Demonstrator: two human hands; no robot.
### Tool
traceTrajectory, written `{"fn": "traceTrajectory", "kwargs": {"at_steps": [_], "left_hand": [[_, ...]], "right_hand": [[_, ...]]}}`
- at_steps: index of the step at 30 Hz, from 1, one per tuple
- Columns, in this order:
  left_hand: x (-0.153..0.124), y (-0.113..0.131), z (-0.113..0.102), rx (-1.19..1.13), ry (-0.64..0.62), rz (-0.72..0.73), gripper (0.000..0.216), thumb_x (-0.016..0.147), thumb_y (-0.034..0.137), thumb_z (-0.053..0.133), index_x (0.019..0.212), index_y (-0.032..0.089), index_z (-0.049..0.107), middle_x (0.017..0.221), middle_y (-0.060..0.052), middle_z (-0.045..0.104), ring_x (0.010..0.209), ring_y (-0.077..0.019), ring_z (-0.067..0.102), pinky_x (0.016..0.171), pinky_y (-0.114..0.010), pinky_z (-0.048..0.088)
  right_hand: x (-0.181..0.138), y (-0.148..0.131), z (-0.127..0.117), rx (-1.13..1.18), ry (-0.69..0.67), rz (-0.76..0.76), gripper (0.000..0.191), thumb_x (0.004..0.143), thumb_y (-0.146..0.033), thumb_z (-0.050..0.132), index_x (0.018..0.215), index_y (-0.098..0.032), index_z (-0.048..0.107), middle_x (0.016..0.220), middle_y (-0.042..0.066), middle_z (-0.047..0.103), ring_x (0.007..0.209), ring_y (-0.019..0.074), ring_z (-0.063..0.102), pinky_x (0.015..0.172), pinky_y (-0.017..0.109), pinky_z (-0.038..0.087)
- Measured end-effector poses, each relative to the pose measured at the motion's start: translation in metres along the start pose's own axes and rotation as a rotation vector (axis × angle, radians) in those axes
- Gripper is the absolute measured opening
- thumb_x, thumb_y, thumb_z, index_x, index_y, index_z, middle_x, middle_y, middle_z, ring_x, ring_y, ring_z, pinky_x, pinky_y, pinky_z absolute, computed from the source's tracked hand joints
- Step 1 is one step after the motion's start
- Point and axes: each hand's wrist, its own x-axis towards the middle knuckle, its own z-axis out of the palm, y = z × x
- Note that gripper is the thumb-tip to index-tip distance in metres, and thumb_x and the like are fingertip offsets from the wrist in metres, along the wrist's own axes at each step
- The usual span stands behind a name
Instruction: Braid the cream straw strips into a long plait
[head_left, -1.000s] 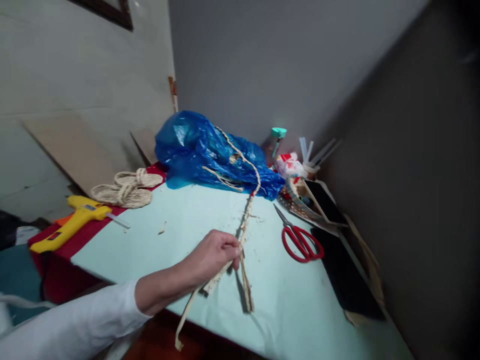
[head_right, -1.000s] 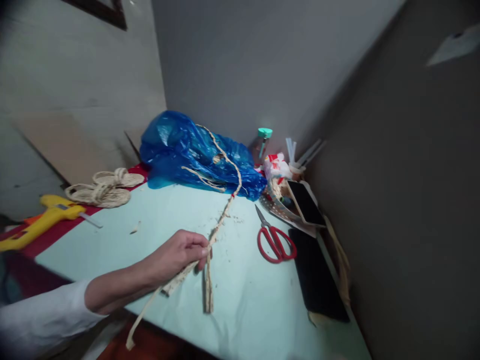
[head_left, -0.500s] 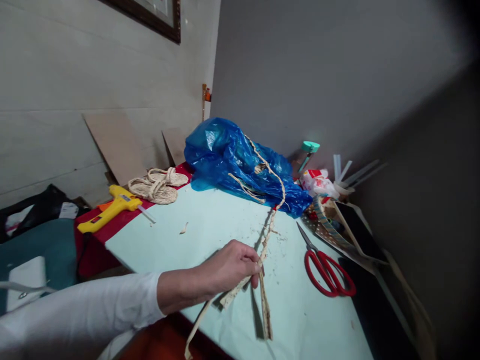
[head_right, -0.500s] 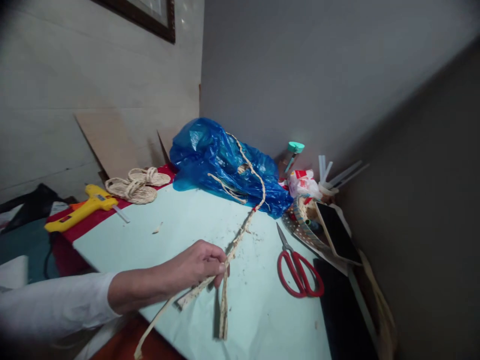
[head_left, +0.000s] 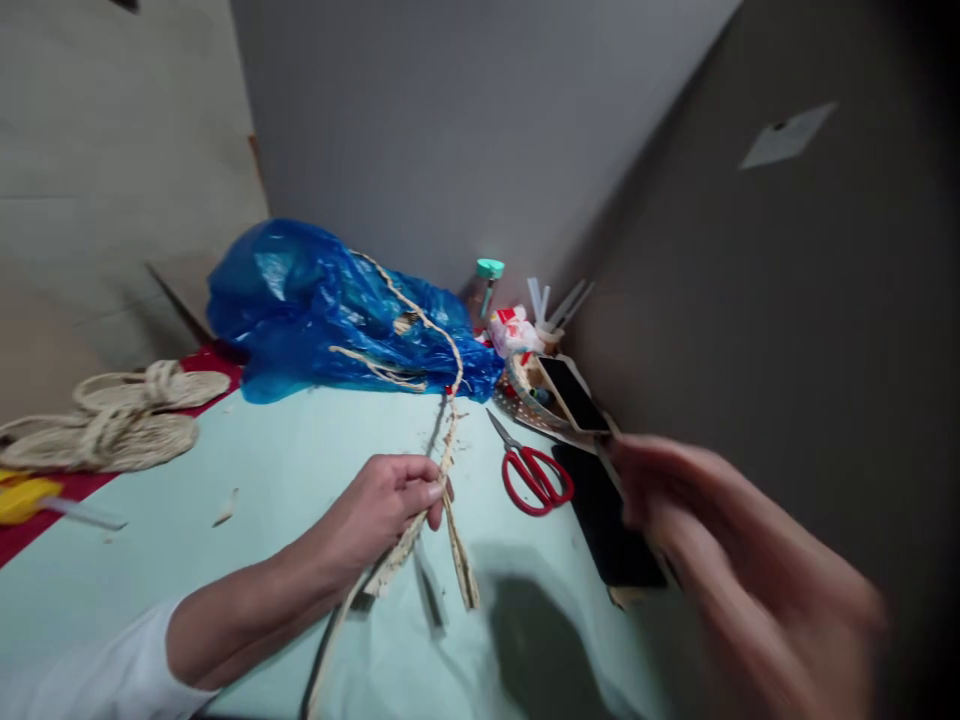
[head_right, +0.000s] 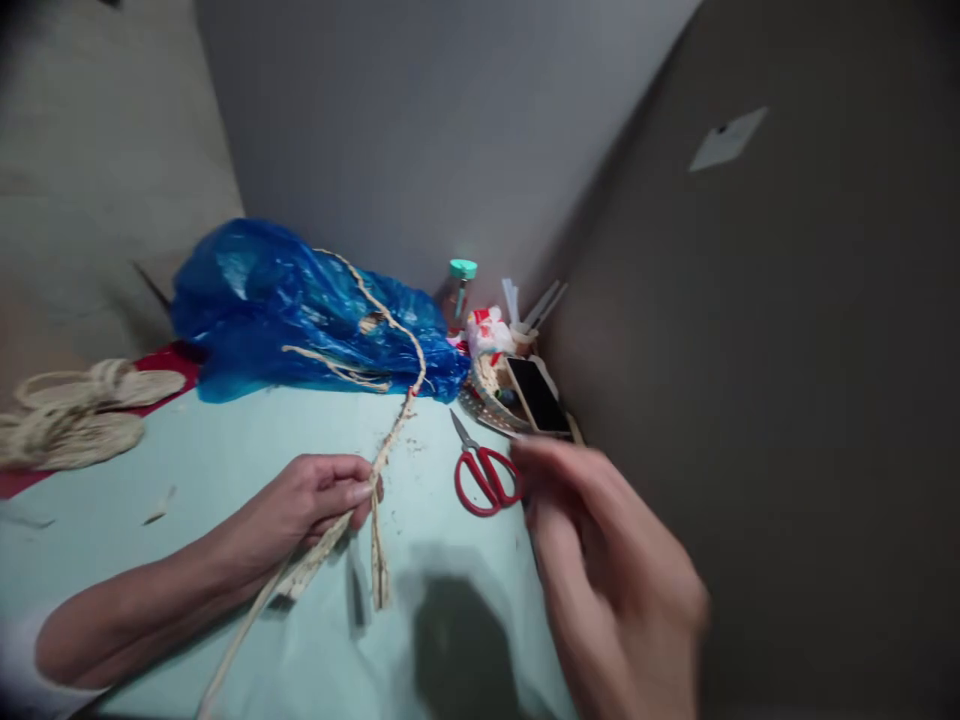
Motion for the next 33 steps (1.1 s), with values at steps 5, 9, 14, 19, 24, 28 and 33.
{"fn": "traceTrajectory", "kwargs": {"at_steps": [5, 9, 14, 19, 24, 28, 33], "left_hand": [[0.008, -0.008, -0.002, 0.199, 0.032, 0.053, 0.028, 0.082, 0.036, 0.055, 0.063, 0.015, 0.055, 0.052, 0.005, 0.039, 0.047, -0.0069, 0.026, 0.047, -0.024, 0.017], [0.005, -0.010, -0.001, 0.223, 0.019, 0.036, 0.027, 0.082, 0.032, 0.053, 0.061, 0.015, 0.054, 0.054, 0.003, 0.044, 0.050, -0.0083, 0.029, 0.050, -0.024, 0.021], [0.000, -0.009, 0.001, 0.240, -0.035, -0.009, 0.027, 0.081, 0.028, 0.052, 0.057, 0.015, 0.051, 0.055, 0.003, 0.046, 0.053, -0.0088, 0.034, 0.053, -0.024, 0.024], [-0.001, -0.014, 0.001, 0.194, -0.091, -0.142, 0.027, 0.083, 0.031, 0.052, 0.060, 0.016, 0.049, 0.049, 0.007, 0.036, 0.043, -0.0065, 0.020, 0.045, -0.025, 0.013], [-0.003, -0.015, 0.000, 0.087, -0.078, -0.134, 0.029, 0.085, 0.038, 0.053, 0.066, 0.016, 0.049, 0.052, 0.007, 0.035, 0.044, -0.0060, 0.016, 0.045, -0.026, 0.008], [-0.007, -0.012, -0.001, 0.093, -0.033, -0.092, 0.033, 0.084, 0.041, 0.055, 0.064, 0.015, 0.050, 0.052, 0.006, 0.034, 0.046, -0.0060, 0.019, 0.046, -0.025, 0.011], [-0.009, -0.009, 0.003, 0.034, -0.027, -0.097, 0.029, 0.082, 0.041, 0.059, 0.071, 0.014, 0.056, 0.056, 0.003, 0.049, 0.046, -0.0066, 0.036, 0.046, -0.022, 0.022]], "right_hand": [[0.093, -0.008, 0.020, -0.171, -0.198, 0.001, 0.020, 0.088, -0.019, 0.047, 0.097, -0.017, 0.065, 0.089, 0.008, 0.068, 0.074, 0.0188, 0.061, 0.066, 0.028, 0.041], [0.115, 0.001, 0.050, -0.318, -0.418, -0.024, 0.019, 0.085, -0.014, 0.046, 0.084, -0.015, 0.065, 0.077, 0.009, 0.065, 0.066, 0.0165, 0.055, 0.061, 0.026, 0.033], [0.122, 0.015, 0.092, -0.222, -0.604, -0.119, 0.020, 0.082, -0.013, 0.048, 0.083, -0.013, 0.067, 0.078, 0.010, 0.067, 0.070, 0.0161, 0.056, 0.064, 0.024, 0.034], [0.106, 0.022, 0.112, -0.071, -0.651, -0.100, 0.023, 0.083, -0.013, 0.048, 0.090, -0.012, 0.071, 0.083, 0.011, 0.070, 0.076, 0.0171, 0.060, 0.069, 0.024, 0.037], [0.078, 0.015, 0.120, 0.446, -0.863, 0.043, 0.021, 0.085, -0.026, 0.053, 0.094, -0.014, 0.068, 0.078, 0.004, 0.067, 0.068, 0.0135, 0.057, 0.065, 0.023, 0.040], [0.062, -0.001, 0.119, 0.927, -0.987, 0.298, 0.021, 0.086, -0.033, 0.057, 0.084, -0.013, 0.061, 0.075, 0.002, 0.060, 0.066, 0.0108, 0.055, 0.067, 0.024, 0.044], [0.044, -0.023, 0.109, 1.145, -1.173, 0.474, 0.030, 0.082, -0.043, 0.064, 0.084, -0.013, 0.057, 0.071, 0.001, 0.059, 0.067, 0.0110, 0.057, 0.068, 0.025, 0.046]]}}
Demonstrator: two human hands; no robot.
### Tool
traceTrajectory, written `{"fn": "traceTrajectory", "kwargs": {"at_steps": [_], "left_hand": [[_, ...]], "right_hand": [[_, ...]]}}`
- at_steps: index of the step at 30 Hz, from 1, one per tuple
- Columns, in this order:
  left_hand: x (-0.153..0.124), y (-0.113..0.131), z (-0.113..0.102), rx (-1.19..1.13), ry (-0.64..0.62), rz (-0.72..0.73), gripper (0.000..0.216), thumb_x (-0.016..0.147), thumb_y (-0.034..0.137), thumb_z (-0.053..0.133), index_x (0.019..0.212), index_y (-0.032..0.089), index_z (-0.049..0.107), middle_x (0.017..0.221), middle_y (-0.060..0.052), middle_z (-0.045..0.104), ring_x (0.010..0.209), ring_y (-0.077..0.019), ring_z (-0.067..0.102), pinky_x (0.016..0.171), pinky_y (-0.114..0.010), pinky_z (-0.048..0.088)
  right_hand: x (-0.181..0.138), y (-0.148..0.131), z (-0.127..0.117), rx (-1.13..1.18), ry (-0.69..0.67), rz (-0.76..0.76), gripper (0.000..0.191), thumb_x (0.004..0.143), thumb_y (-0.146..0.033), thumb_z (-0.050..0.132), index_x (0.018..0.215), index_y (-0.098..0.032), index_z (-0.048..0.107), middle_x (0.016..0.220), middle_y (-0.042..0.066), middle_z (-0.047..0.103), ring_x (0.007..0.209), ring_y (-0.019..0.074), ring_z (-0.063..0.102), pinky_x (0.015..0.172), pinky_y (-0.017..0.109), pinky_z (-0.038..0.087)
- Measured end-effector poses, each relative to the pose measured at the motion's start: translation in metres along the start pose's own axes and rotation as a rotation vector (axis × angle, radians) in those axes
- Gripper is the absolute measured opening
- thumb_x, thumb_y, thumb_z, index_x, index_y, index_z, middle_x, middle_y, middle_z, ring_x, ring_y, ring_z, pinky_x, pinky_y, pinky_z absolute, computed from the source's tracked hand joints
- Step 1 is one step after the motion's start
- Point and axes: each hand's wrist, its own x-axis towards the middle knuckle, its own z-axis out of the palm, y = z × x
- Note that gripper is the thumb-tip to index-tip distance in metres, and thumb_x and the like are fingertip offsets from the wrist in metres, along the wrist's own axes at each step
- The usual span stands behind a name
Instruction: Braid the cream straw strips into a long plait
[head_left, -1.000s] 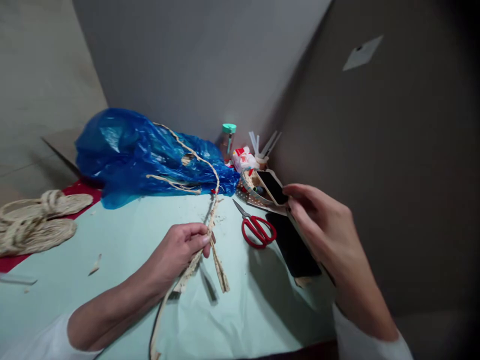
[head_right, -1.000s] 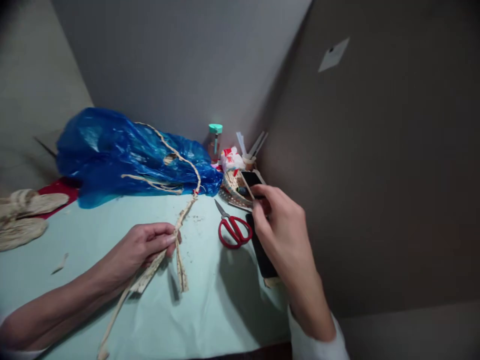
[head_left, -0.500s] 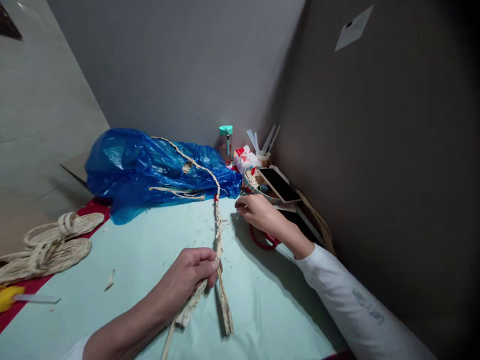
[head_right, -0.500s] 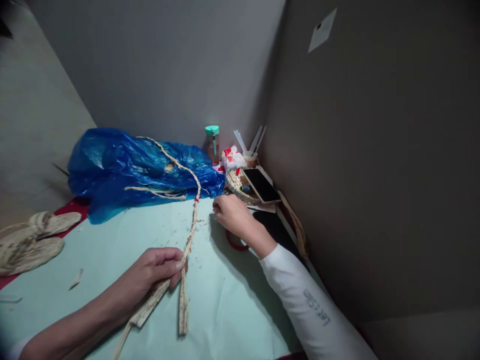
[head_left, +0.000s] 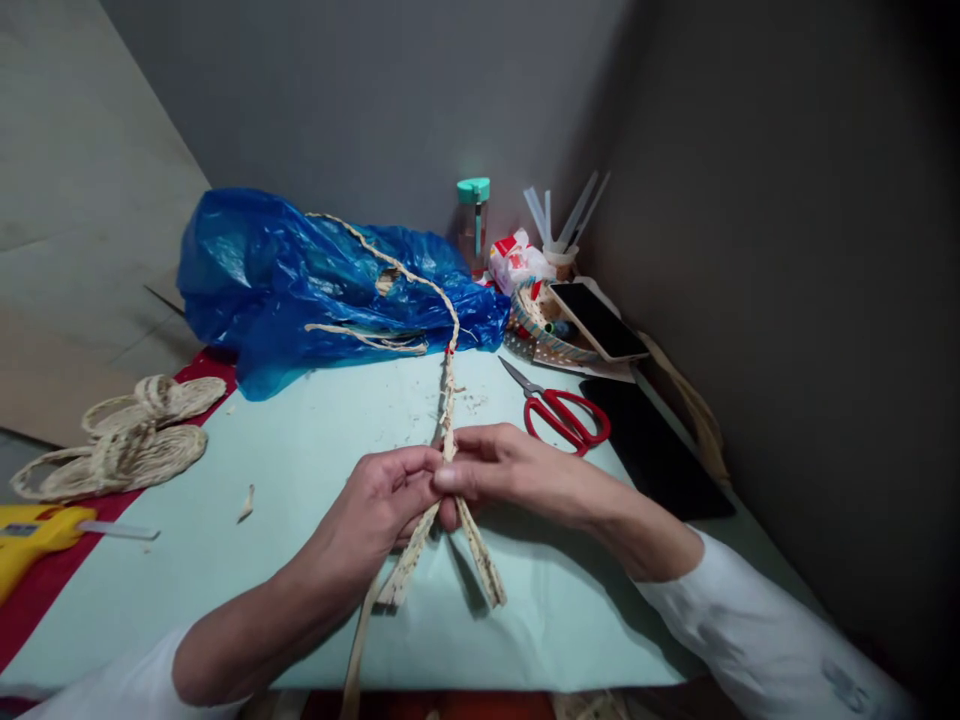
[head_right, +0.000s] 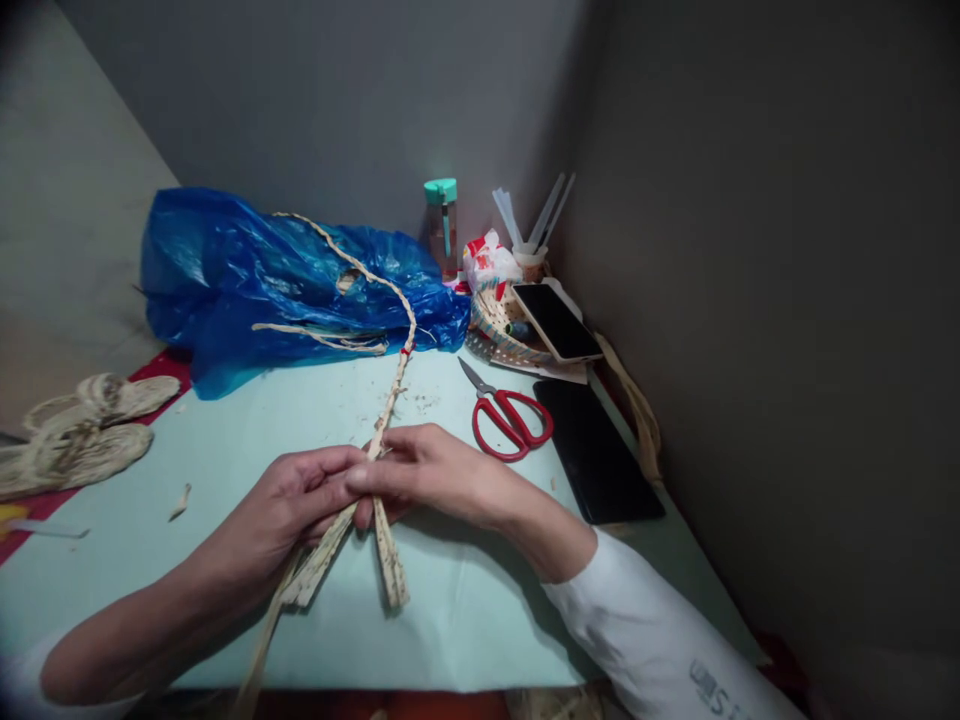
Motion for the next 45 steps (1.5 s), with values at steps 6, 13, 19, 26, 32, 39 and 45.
{"fn": "traceTrajectory", "kwargs": {"at_steps": [6, 13, 19, 26, 32, 39, 45], "left_hand": [[-0.010, -0.004, 0.003, -0.116, -0.061, -0.025, 0.019, 0.084, 0.032, 0.058, 0.089, 0.015, 0.054, 0.065, 0.003, 0.053, 0.049, -0.0045, 0.038, 0.047, -0.019, 0.025], [-0.018, -0.014, -0.002, -0.131, -0.046, 0.010, 0.016, 0.087, 0.031, 0.053, 0.094, 0.018, 0.046, 0.061, 0.007, 0.048, 0.045, -0.0037, 0.019, 0.043, -0.021, 0.011], [-0.016, -0.016, -0.001, 0.015, -0.027, 0.057, 0.015, 0.086, 0.031, 0.052, 0.090, 0.017, 0.049, 0.073, 0.001, 0.058, 0.048, -0.0047, 0.030, 0.045, -0.020, 0.018], [-0.028, -0.002, -0.010, 0.586, 0.233, 0.257, 0.022, 0.085, 0.033, 0.052, 0.074, 0.017, 0.063, 0.068, 0.001, 0.060, 0.066, -0.0129, 0.050, 0.063, -0.024, 0.036], [-0.039, -0.006, 0.018, 0.765, 0.321, 0.359, 0.023, 0.087, 0.029, 0.047, 0.072, 0.019, 0.062, 0.067, -0.001, 0.062, 0.062, -0.0149, 0.052, 0.062, -0.026, 0.036], [-0.046, -0.009, 0.032, 0.830, 0.144, 0.386, 0.027, 0.086, 0.028, 0.049, 0.062, 0.019, 0.055, 0.062, -0.001, 0.057, 0.059, -0.0150, 0.049, 0.061, -0.027, 0.034], [-0.020, 0.008, -0.003, 0.219, 0.182, 0.319, 0.018, 0.084, 0.034, 0.056, 0.091, 0.017, 0.058, 0.079, -0.001, 0.060, 0.071, -0.0136, 0.052, 0.067, -0.025, 0.039]], "right_hand": [[-0.011, 0.014, 0.013, -0.198, 0.034, 0.025, 0.030, 0.090, -0.045, 0.051, 0.088, -0.015, 0.054, 0.072, -0.002, 0.053, 0.053, 0.0058, 0.042, 0.049, 0.019, 0.035], [-0.016, 0.020, 0.029, -0.616, 0.224, -0.085, 0.031, 0.095, -0.039, 0.042, 0.081, -0.016, 0.057, 0.070, 0.000, 0.058, 0.067, 0.0116, 0.051, 0.064, 0.023, 0.036], [-0.015, 0.030, 0.033, -0.624, 0.387, -0.178, 0.037, 0.094, -0.031, 0.041, 0.066, -0.015, 0.059, 0.058, -0.002, 0.050, 0.055, 0.0093, 0.040, 0.058, 0.024, 0.030], [-0.014, 0.040, 0.032, -0.370, 0.484, -0.190, 0.040, 0.090, -0.035, 0.048, 0.054, -0.016, 0.049, 0.047, -0.004, 0.041, 0.047, 0.0080, 0.031, 0.050, 0.024, 0.024], [-0.014, 0.033, 0.038, -0.090, 0.379, -0.196, 0.028, 0.085, -0.031, 0.055, 0.068, -0.011, 0.064, 0.057, -0.001, 0.052, 0.048, 0.0065, 0.030, 0.047, 0.024, 0.021], [-0.019, 0.035, 0.031, 0.056, 0.291, -0.223, 0.023, 0.082, -0.033, 0.061, 0.078, -0.011, 0.063, 0.069, 0.002, 0.055, 0.056, 0.0082, 0.041, 0.051, 0.022, 0.026], [-0.020, 0.033, 0.032, 0.011, 0.240, -0.248, 0.027, 0.088, -0.035, 0.053, 0.073, -0.012, 0.060, 0.062, -0.002, 0.046, 0.048, 0.0065, 0.024, 0.047, 0.025, 0.014]]}}
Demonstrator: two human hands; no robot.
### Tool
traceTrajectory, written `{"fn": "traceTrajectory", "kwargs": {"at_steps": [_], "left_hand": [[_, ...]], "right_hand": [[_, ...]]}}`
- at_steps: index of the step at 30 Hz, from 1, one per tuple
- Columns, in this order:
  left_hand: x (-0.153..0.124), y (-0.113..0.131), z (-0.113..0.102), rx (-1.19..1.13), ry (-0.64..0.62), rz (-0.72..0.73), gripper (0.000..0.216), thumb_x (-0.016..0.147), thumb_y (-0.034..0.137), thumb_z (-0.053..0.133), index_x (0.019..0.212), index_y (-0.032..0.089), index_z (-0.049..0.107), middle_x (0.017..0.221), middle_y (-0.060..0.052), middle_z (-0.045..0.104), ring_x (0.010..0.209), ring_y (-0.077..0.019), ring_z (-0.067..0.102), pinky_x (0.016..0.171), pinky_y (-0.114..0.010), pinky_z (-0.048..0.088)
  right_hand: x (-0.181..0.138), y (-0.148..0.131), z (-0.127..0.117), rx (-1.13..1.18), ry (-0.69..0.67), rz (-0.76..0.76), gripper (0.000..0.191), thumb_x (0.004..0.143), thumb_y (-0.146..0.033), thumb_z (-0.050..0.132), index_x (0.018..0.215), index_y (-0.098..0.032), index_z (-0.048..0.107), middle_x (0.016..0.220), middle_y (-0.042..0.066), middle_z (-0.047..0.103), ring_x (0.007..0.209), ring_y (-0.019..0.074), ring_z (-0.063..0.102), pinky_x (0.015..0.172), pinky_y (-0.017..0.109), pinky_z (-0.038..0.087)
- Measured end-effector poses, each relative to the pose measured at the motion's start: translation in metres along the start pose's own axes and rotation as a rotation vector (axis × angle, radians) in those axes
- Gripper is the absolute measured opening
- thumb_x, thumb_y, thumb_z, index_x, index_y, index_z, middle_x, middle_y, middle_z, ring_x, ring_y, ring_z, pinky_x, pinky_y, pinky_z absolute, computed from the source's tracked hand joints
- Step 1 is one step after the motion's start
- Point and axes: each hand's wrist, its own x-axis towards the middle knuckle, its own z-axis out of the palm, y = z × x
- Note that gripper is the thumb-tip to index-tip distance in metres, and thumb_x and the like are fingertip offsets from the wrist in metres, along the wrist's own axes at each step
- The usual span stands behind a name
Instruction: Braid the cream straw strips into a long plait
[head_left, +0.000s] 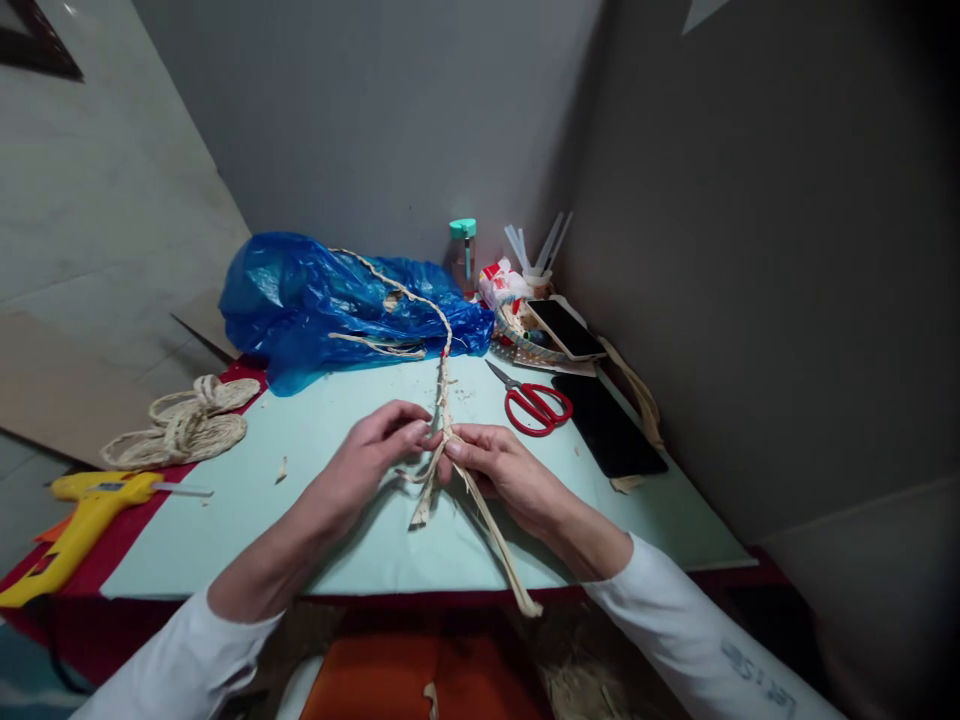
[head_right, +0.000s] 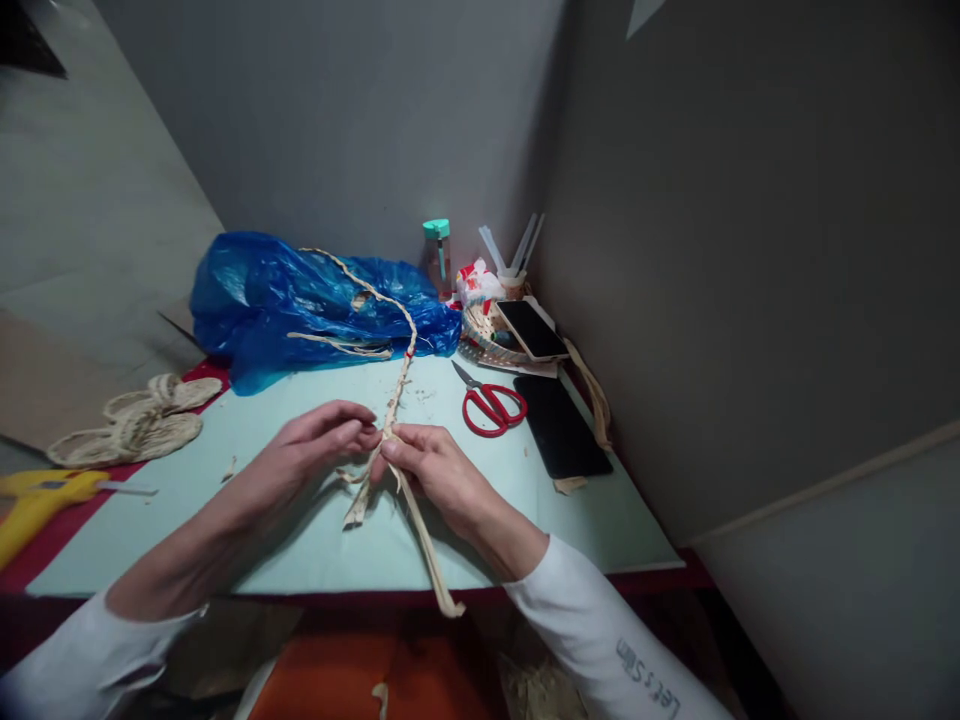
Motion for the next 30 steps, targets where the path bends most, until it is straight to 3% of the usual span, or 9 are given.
{"fn": "traceTrajectory", "kwargs": {"at_steps": [1, 3, 6, 9, 11, 18, 21, 24, 30], "left_hand": [[0.006, -0.003, 0.001, -0.102, -0.143, -0.085, 0.020, 0.084, 0.034, 0.056, 0.094, 0.017, 0.056, 0.076, -0.001, 0.058, 0.066, -0.0123, 0.050, 0.063, -0.024, 0.039], [0.013, -0.010, 0.005, -0.246, -0.316, -0.178, 0.020, 0.087, 0.035, 0.053, 0.091, 0.016, 0.053, 0.067, 0.001, 0.053, 0.052, -0.0074, 0.039, 0.049, -0.020, 0.031], [0.014, -0.018, 0.010, -0.328, -0.408, -0.274, 0.019, 0.088, 0.036, 0.053, 0.088, 0.017, 0.049, 0.062, 0.004, 0.047, 0.044, -0.0032, 0.020, 0.041, -0.018, 0.011], [0.009, -0.022, 0.009, -0.357, -0.390, -0.367, 0.019, 0.085, 0.034, 0.056, 0.089, 0.020, 0.045, 0.052, 0.011, 0.030, 0.042, -0.0037, 0.012, 0.040, -0.018, 0.007], [0.006, -0.024, 0.009, -0.298, -0.337, -0.350, 0.018, 0.086, 0.035, 0.054, 0.084, 0.021, 0.044, 0.049, 0.012, 0.023, 0.040, -0.0044, 0.012, 0.038, -0.019, 0.008], [0.004, -0.030, 0.012, -0.026, -0.191, -0.157, 0.025, 0.084, 0.033, 0.054, 0.067, 0.015, 0.051, 0.051, 0.008, 0.034, 0.044, -0.0043, 0.028, 0.041, -0.018, 0.019], [0.005, -0.029, 0.013, -0.002, -0.196, -0.198, 0.027, 0.084, 0.035, 0.052, 0.065, 0.016, 0.051, 0.046, 0.006, 0.041, 0.038, -0.0055, 0.035, 0.038, -0.018, 0.022], [0.005, -0.028, 0.014, -0.049, -0.228, -0.253, 0.026, 0.082, 0.035, 0.051, 0.067, 0.014, 0.054, 0.055, -0.002, 0.057, 0.038, -0.0074, 0.044, 0.036, -0.018, 0.025], [0.004, -0.029, 0.014, -0.233, -0.170, -0.313, 0.022, 0.077, 0.033, 0.059, 0.074, 0.012, 0.056, 0.057, 0.002, 0.054, 0.036, 0.0003, 0.022, 0.036, -0.015, 0.008]], "right_hand": [[0.000, -0.001, 0.001, 0.007, -0.019, -0.014, 0.028, 0.088, -0.035, 0.053, 0.072, -0.013, 0.059, 0.063, -0.001, 0.047, 0.050, 0.0070, 0.027, 0.048, 0.025, 0.015], [-0.002, -0.003, 0.002, 0.014, -0.040, -0.013, 0.027, 0.088, -0.036, 0.054, 0.072, -0.014, 0.056, 0.065, -0.001, 0.049, 0.053, 0.0080, 0.033, 0.050, 0.024, 0.019], [-0.005, -0.003, 0.001, -0.088, -0.025, 0.029, 0.026, 0.090, -0.035, 0.050, 0.073, -0.016, 0.053, 0.066, -0.001, 0.050, 0.053, 0.0083, 0.033, 0.051, 0.023, 0.022], [-0.010, -0.001, 0.002, -0.378, 0.007, -0.011, 0.028, 0.095, -0.031, 0.041, 0.074, -0.016, 0.053, 0.066, 0.000, 0.055, 0.057, 0.0095, 0.042, 0.058, 0.023, 0.030], [-0.013, -0.001, 0.006, -0.626, 0.068, -0.038, 0.028, 0.097, -0.028, 0.037, 0.076, -0.017, 0.052, 0.068, 0.001, 0.060, 0.063, 0.0113, 0.051, 0.064, 0.023, 0.033], [-0.016, 0.004, 0.023, -1.298, 0.315, 0.033, 0.029, 0.096, -0.031, 0.035, 0.080, -0.019, 0.057, 0.061, 0.003, 0.062, 0.048, 0.0122, 0.044, 0.051, 0.027, 0.017], [-0.016, 0.010, 0.025, -1.428, 0.361, 0.007, 0.025, 0.094, -0.029, 0.038, 0.083, -0.020, 0.058, 0.063, 0.003, 0.066, 0.049, 0.0134, 0.048, 0.052, 0.029, 0.013], [-0.017, 0.012, 0.026, -1.455, 0.349, -0.017, 0.017, 0.090, -0.026, 0.043, 0.084, -0.021, 0.058, 0.065, 0.001, 0.069, 0.050, 0.0135, 0.052, 0.051, 0.028, 0.013], [-0.018, 0.009, 0.028, -1.463, 0.355, -0.076, 0.017, 0.091, -0.027, 0.041, 0.086, -0.021, 0.056, 0.069, -0.001, 0.070, 0.053, 0.0134, 0.056, 0.050, 0.027, 0.014]]}}
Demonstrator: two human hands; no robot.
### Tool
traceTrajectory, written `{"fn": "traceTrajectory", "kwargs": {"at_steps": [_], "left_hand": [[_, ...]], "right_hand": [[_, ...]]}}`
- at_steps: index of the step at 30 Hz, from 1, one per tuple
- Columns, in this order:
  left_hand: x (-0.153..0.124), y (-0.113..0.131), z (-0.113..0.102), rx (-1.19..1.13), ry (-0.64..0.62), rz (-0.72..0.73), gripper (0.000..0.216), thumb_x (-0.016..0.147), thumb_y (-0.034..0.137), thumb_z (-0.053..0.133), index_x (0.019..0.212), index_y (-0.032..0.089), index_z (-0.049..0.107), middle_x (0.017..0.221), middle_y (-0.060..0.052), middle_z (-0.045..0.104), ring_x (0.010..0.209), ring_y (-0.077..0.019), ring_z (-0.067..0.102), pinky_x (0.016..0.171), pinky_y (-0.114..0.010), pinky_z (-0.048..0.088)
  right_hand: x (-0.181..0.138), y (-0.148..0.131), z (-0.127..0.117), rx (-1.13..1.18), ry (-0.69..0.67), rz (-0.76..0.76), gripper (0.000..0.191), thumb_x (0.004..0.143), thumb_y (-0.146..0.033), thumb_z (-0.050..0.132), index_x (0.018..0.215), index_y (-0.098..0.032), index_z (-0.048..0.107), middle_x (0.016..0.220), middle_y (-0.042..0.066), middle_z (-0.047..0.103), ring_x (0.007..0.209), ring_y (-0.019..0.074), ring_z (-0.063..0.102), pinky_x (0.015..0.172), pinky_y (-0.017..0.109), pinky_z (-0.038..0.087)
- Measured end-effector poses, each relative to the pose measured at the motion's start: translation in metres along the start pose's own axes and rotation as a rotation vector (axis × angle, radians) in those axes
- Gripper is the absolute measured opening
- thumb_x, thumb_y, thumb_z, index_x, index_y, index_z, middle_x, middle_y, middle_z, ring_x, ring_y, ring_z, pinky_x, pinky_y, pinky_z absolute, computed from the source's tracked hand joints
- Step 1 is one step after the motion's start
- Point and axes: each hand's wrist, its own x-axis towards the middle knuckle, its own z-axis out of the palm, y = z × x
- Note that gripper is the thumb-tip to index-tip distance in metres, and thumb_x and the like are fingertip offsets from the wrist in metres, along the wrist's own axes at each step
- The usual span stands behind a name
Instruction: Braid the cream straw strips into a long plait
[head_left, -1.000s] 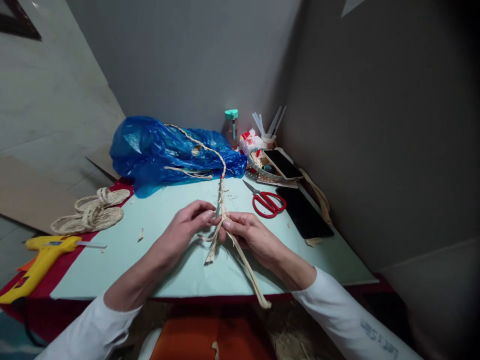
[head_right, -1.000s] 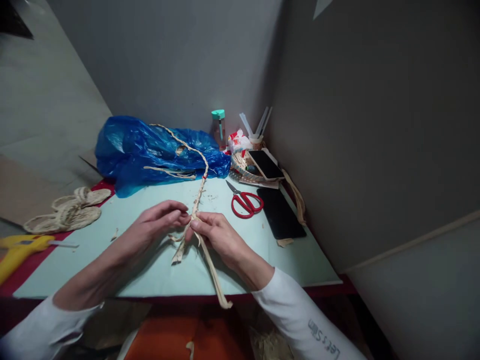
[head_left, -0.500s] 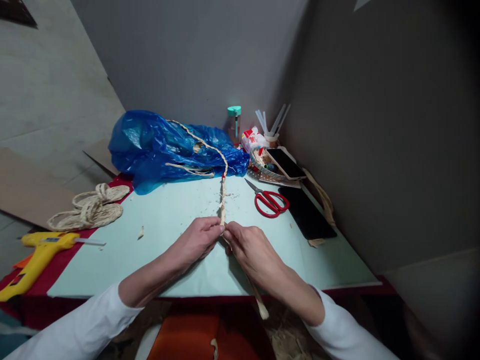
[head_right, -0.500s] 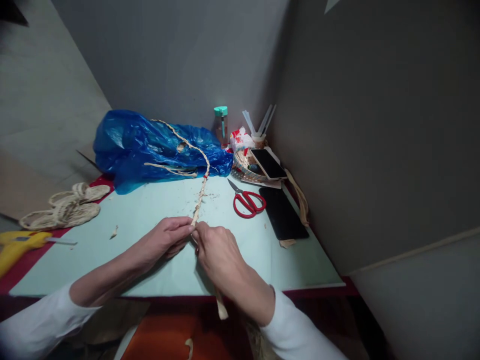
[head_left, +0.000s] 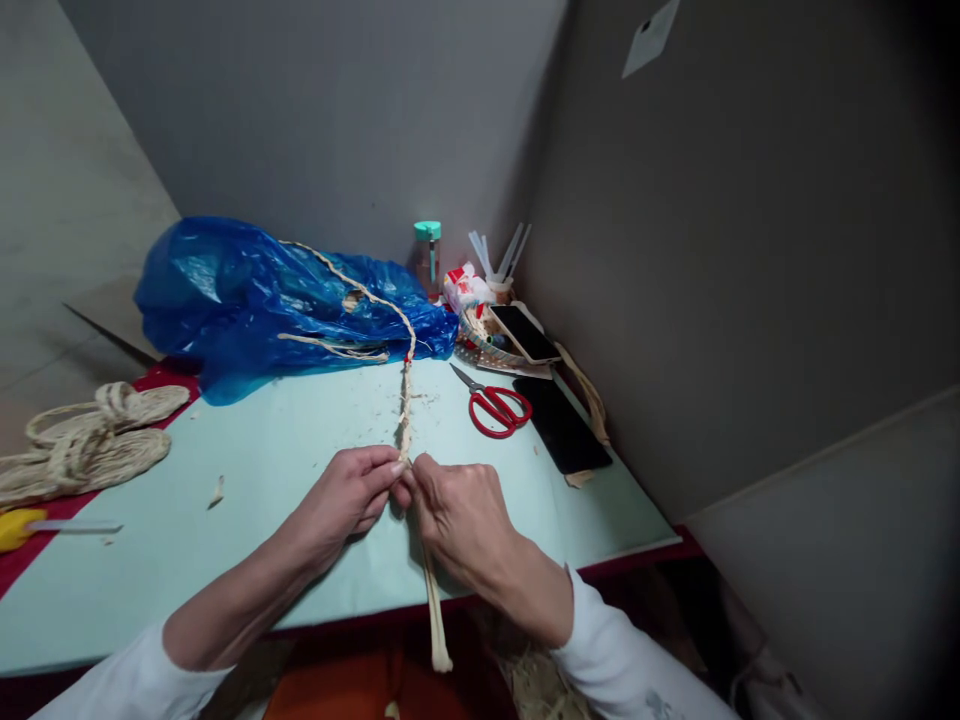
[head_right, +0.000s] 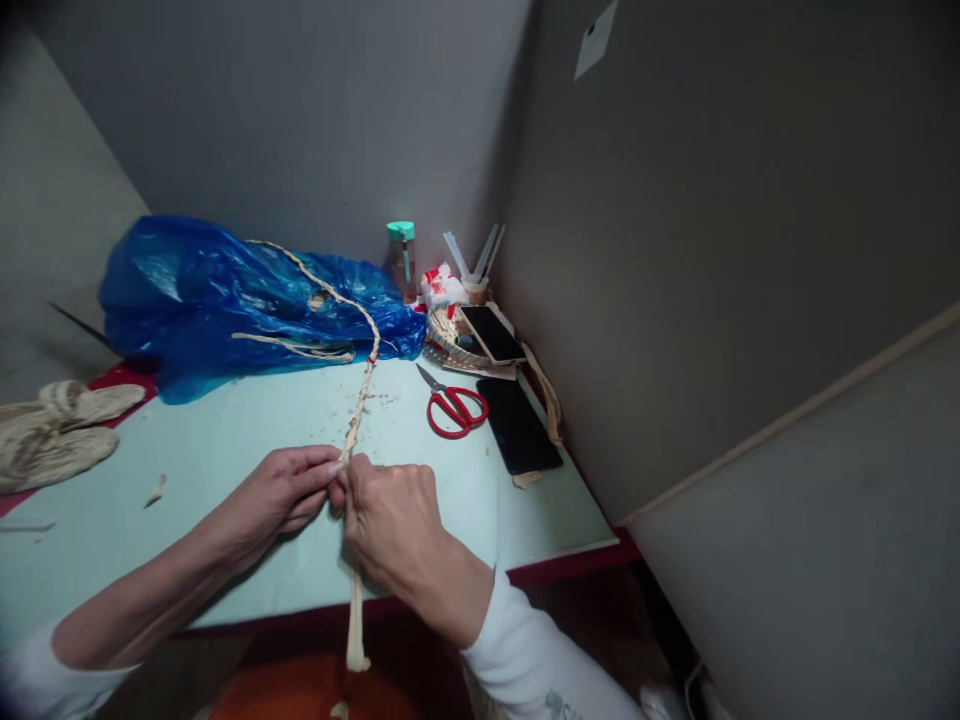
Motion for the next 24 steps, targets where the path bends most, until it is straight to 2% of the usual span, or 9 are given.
{"fn": "traceTrajectory", "kwargs": {"at_steps": [3, 8, 11, 14, 16, 17, 19, 22, 24], "left_hand": [[-0.002, -0.001, -0.001, -0.018, 0.021, -0.022, 0.023, 0.077, 0.035, 0.062, 0.075, 0.014, 0.053, 0.053, 0.004, 0.049, 0.038, -0.0003, 0.021, 0.036, -0.015, 0.007], [-0.002, -0.002, -0.004, -0.120, -0.011, -0.014, 0.032, 0.076, 0.039, 0.066, 0.069, 0.018, 0.044, 0.047, 0.013, 0.022, 0.040, -0.0015, 0.010, 0.037, -0.016, 0.005], [-0.002, -0.001, -0.005, -0.169, -0.049, -0.017, 0.032, 0.076, 0.041, 0.066, 0.069, 0.018, 0.044, 0.047, 0.013, 0.020, 0.040, -0.0017, 0.007, 0.036, -0.016, 0.005], [-0.002, 0.000, -0.005, -0.173, -0.045, -0.021, 0.031, 0.077, 0.041, 0.067, 0.071, 0.017, 0.047, 0.047, 0.014, 0.019, 0.040, -0.0013, 0.006, 0.035, -0.016, 0.004], [-0.002, 0.000, -0.006, -0.192, -0.052, -0.025, 0.031, 0.076, 0.040, 0.068, 0.073, 0.016, 0.049, 0.048, 0.014, 0.018, 0.040, -0.0009, 0.007, 0.035, -0.014, 0.005], [-0.002, 0.001, -0.006, -0.212, -0.062, -0.024, 0.030, 0.076, 0.040, 0.069, 0.075, 0.016, 0.050, 0.048, 0.014, 0.019, 0.040, -0.0008, 0.008, 0.035, -0.013, 0.007], [-0.001, 0.003, -0.008, -0.238, -0.102, -0.029, 0.029, 0.076, 0.039, 0.070, 0.075, 0.015, 0.053, 0.046, 0.012, 0.026, 0.037, -0.0012, 0.020, 0.035, -0.013, 0.022], [0.003, 0.006, -0.011, -0.202, -0.144, -0.057, 0.026, 0.074, 0.035, 0.071, 0.071, 0.013, 0.057, 0.056, 0.002, 0.053, 0.047, -0.0070, 0.049, 0.045, -0.017, 0.042], [0.006, 0.007, -0.013, -0.146, -0.137, -0.085, 0.024, 0.073, 0.032, 0.072, 0.069, 0.010, 0.061, 0.062, -0.004, 0.060, 0.049, -0.0078, 0.053, 0.044, -0.016, 0.041]], "right_hand": [[-0.001, -0.001, 0.001, -0.063, 0.000, -0.029, 0.019, 0.092, -0.027, 0.039, 0.088, -0.020, 0.055, 0.069, 0.001, 0.070, 0.051, 0.0144, 0.056, 0.049, 0.028, 0.012], [-0.004, -0.001, -0.003, -0.126, -0.012, -0.102, 0.023, 0.096, -0.027, 0.035, 0.085, -0.019, 0.054, 0.063, 0.001, 0.067, 0.046, 0.0137, 0.052, 0.049, 0.030, 0.012], [-0.002, 0.011, -0.019, -0.164, -0.004, -0.128, 0.026, 0.097, -0.031, 0.035, 0.083, -0.019, 0.054, 0.066, 0.001, 0.068, 0.050, 0.0136, 0.056, 0.049, 0.029, 0.017], [0.011, 0.042, -0.045, -0.289, 0.073, 0.010, 0.035, 0.100, -0.036, 0.029, 0.083, -0.019, 0.054, 0.070, 0.003, 0.067, 0.060, 0.0149, 0.061, 0.052, 0.027, 0.025], [0.025, 0.071, -0.063, -0.465, 0.166, 0.216, 0.027, 0.099, -0.031, 0.034, 0.091, -0.017, 0.055, 0.078, 0.007, 0.067, 0.067, 0.0174, 0.065, 0.053, 0.026, 0.030], [0.032, 0.087, -0.070, -0.562, 0.180, 0.316, 0.019, 0.097, -0.022, 0.037, 0.097, -0.015, 0.055, 0.085, 0.011, 0.068, 0.072, 0.0189, 0.066, 0.054, 0.026, 0.032], [0.046, 0.115, -0.078, -0.668, 0.155, 0.443, 0.022, 0.091, -0.006, 0.038, 0.103, -0.010, 0.055, 0.092, 0.017, 0.066, 0.081, 0.0226, 0.068, 0.059, 0.026, 0.039], [0.059, 0.145, -0.075, -0.679, 0.120, 0.468, 0.027, 0.087, -0.001, 0.038, 0.107, -0.007, 0.057, 0.095, 0.021, 0.066, 0.085, 0.0260, 0.069, 0.064, 0.029, 0.044], [0.064, 0.155, -0.068, -0.676, 0.111, 0.474, 0.029, 0.086, 0.000, 0.039, 0.107, -0.006, 0.058, 0.097, 0.022, 0.065, 0.087, 0.0261, 0.069, 0.066, 0.029, 0.045]]}}
